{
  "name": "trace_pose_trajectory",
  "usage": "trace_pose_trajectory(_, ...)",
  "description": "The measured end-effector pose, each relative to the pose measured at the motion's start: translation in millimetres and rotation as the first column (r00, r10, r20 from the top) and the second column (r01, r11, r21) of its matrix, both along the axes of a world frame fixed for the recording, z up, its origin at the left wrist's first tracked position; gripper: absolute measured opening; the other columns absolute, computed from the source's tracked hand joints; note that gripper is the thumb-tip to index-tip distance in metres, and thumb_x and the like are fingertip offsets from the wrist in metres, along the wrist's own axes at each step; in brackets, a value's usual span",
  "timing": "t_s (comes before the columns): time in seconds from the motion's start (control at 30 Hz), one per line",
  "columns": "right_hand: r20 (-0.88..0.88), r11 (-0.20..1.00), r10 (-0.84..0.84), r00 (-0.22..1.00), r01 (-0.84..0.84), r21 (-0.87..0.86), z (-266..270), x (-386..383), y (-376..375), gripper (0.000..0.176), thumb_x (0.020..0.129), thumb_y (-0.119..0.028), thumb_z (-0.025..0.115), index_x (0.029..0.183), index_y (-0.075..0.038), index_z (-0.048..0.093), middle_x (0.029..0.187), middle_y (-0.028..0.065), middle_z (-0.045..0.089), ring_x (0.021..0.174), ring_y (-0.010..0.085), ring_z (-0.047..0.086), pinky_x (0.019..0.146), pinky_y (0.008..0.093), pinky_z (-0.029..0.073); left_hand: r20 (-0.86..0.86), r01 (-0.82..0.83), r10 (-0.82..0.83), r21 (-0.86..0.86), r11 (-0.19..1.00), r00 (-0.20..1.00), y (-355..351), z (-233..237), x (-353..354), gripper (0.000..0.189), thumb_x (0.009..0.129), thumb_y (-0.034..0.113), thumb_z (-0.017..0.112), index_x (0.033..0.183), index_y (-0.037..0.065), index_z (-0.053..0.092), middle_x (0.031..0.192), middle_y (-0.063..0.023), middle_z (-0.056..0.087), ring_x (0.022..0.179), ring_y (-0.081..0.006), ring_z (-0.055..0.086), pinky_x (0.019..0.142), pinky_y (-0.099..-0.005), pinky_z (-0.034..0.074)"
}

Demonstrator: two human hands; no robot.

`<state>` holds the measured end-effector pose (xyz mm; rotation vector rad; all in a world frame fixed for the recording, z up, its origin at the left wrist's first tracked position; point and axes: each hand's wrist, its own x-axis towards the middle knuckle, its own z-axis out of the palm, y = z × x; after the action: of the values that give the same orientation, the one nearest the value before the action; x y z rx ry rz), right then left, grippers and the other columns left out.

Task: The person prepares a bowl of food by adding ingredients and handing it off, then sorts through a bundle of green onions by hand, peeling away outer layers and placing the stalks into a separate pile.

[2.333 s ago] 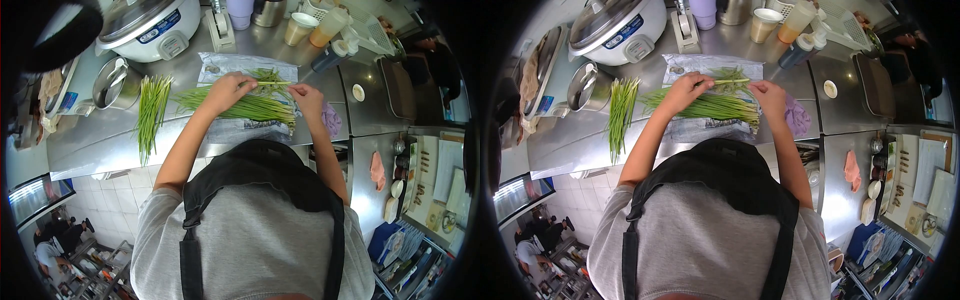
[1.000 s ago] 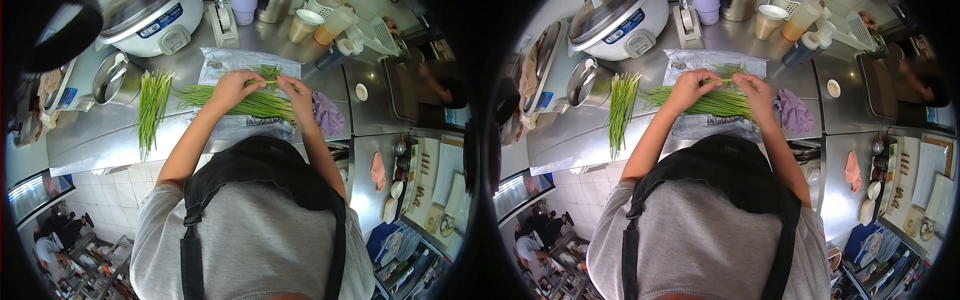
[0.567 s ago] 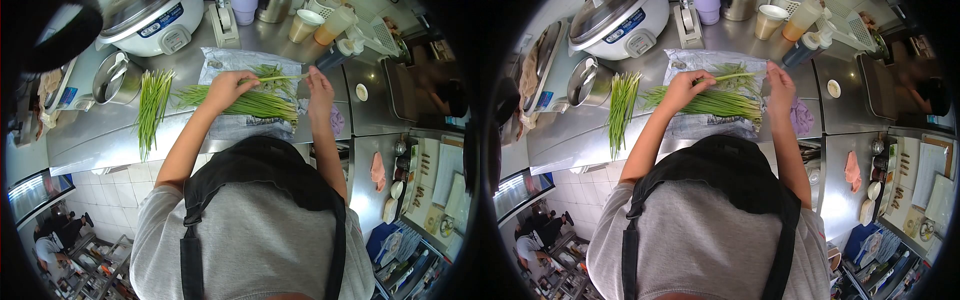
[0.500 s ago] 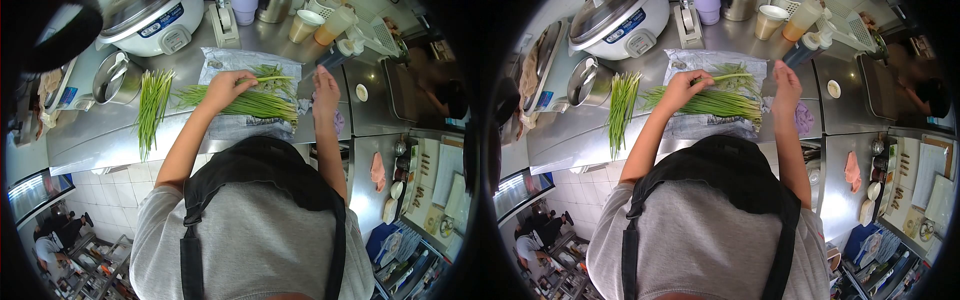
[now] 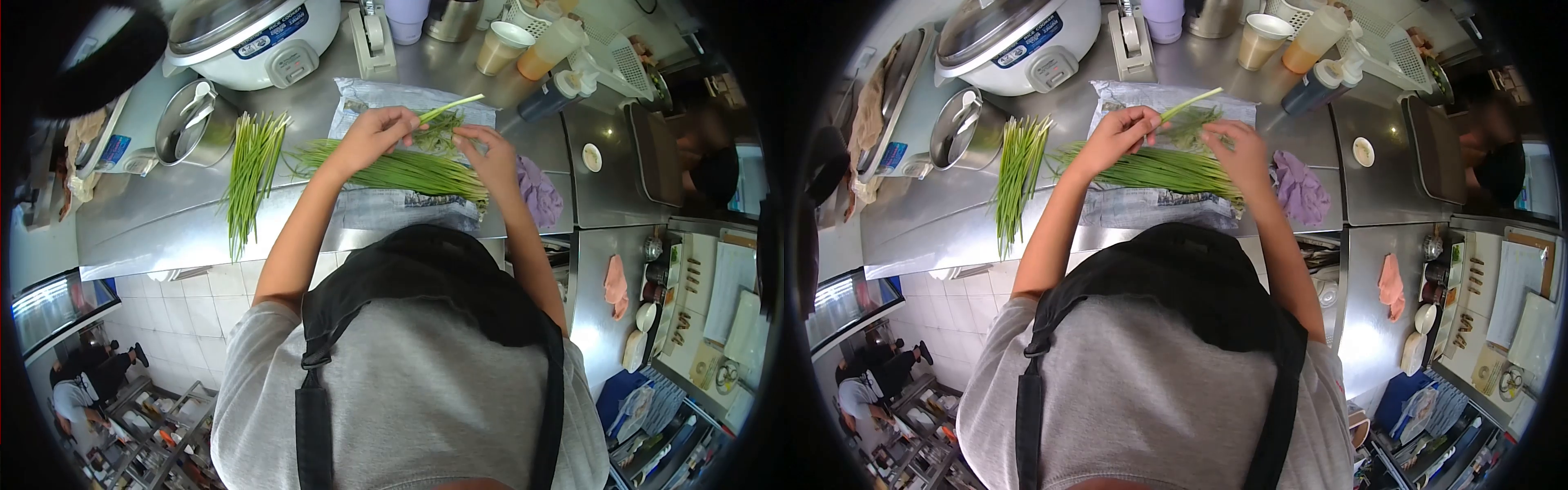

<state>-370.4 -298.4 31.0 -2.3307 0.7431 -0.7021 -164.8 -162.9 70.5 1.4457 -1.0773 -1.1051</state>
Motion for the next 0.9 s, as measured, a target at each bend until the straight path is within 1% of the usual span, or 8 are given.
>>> trace_pose_trajectory(0.07,0.053,0.863,-0.043,0.998,0.011,0.505,19.5,6.8,5.7,0.028,0.082,-0.023,0.071,0.102,-0.004,0.069,0.098,0.0066,0.07,0.087,0.0145,0.064,0.082,0.028,0.048,0.011,0.012,-0.012,0.007,1.0,1.0,-1.8,-2.0,-1.8,0.024,0.095,0.024,0.054,0.101,0.004,0.066,0.068,0.0043,0.056,0.054,-0.0018,0.041,0.05,-0.0179,0.033)
trace_pose_trajectory(0.17,0.337,0.755,-0.046,0.941,-0.188,0.628,22.3,19.0,11.6,0.028,0.08,-0.021,0.074,0.1,-0.002,0.069,0.092,0.0054,0.07,0.08,0.0102,0.063,0.077,0.0252,0.048,0.017,0.025,-0.025,0.004,1.0,1.0,-8.6,-2.9,-6.6,0.023,0.095,0.024,0.054,0.1,0.004,0.066,0.068,0.004,0.056,0.054,-0.0017,0.041,0.049,-0.0179,0.034)
trace_pose_trajectory(0.37,0.378,0.719,-0.096,0.921,-0.198,0.666,29.0,22.4,20.2,0.021,0.081,-0.017,0.074,0.09,0.001,0.069,0.084,0.0041,0.069,0.08,0.0092,0.063,0.075,0.0232,0.048,-0.086,-0.013,0.01,-0.024,1.0,0.996,-11.5,5.2,-10.9,0.028,0.095,0.028,0.053,0.108,0.006,0.064,0.065,0.0047,0.052,0.053,-0.0019,0.039,0.047,-0.0182,0.031)
trace_pose_trajectory(0.57,-0.038,0.652,-0.141,0.989,0.122,0.748,36.3,11.2,8.6,0.026,0.094,-0.02,0.057,0.106,0.002,0.066,0.092,0.0064,0.068,0.084,0.0122,0.063,0.079,0.0251,0.049,-0.572,-0.199,0.035,-0.227,0.953,0.819,-18.4,39.3,18.5,0.035,0.1,0.03,0.042,0.122,0.004,0.052,0.067,0.0046,0.038,0.056,-0.0058,0.031,0.051,-0.0196,0.026)
trace_pose_trajectory(0.67,0.213,0.698,0.176,0.961,-0.274,0.661,22.7,21.7,16.0,0.035,0.097,-0.028,0.052,0.117,-0.001,0.062,0.1,0.0083,0.067,0.091,0.0141,0.062,0.084,0.0271,0.048,-0.696,-0.252,-0.026,-0.294,0.922,0.717,-29.3,55.8,29.7,0.034,0.1,0.027,0.04,0.124,0.004,0.05,0.069,0.0038,0.036,0.059,-0.0071,0.031,0.054,-0.0205,0.029)
trace_pose_trajectory(0.77,0.189,0.63,0.307,0.933,-0.348,0.694,27.3,31.5,23.4,0.039,0.098,-0.031,0.049,0.124,-0.003,0.057,0.107,0.0088,0.065,0.099,0.0145,0.06,0.09,0.0286,0.046,-0.782,-0.303,-0.083,-0.334,0.892,0.618,-42.1,63.3,36.8,0.03,0.101,0.026,0.039,0.121,0.008,0.052,0.068,0.0034,0.035,0.059,-0.0082,0.031,0.054,-0.0212,0.03)
trace_pose_trajectory(0.87,0.209,0.558,0.312,0.927,-0.357,0.749,38.3,38.7,37.2,0.04,0.099,-0.032,0.046,0.12,-0.002,0.06,0.106,0.0069,0.066,0.098,0.0134,0.059,0.089,0.0271,0.045,-0.77,-0.16,-0.438,-0.56,0.813,0.464,-56.3,46.3,56.9,0.035,0.096,0.03,0.05,0.126,0.012,0.047,0.081,-0.0022,0.049,0.072,-0.0139,0.047,0.063,-0.0253,0.041)
trace_pose_trajectory(0.9,0.221,0.518,0.328,0.918,-0.37,0.771,34.4,40.2,38.2,0.04,0.099,-0.032,0.046,0.121,-0.002,0.06,0.107,0.0069,0.066,0.099,0.0132,0.059,0.089,0.0274,0.045,-0.808,-0.243,-0.327,-0.487,0.839,0.49,-60.0,39.9,58.3,0.031,0.098,0.029,0.046,0.124,0.013,0.048,0.076,0.0001,0.042,0.067,-0.0117,0.04,0.058,-0.0235,0.035)
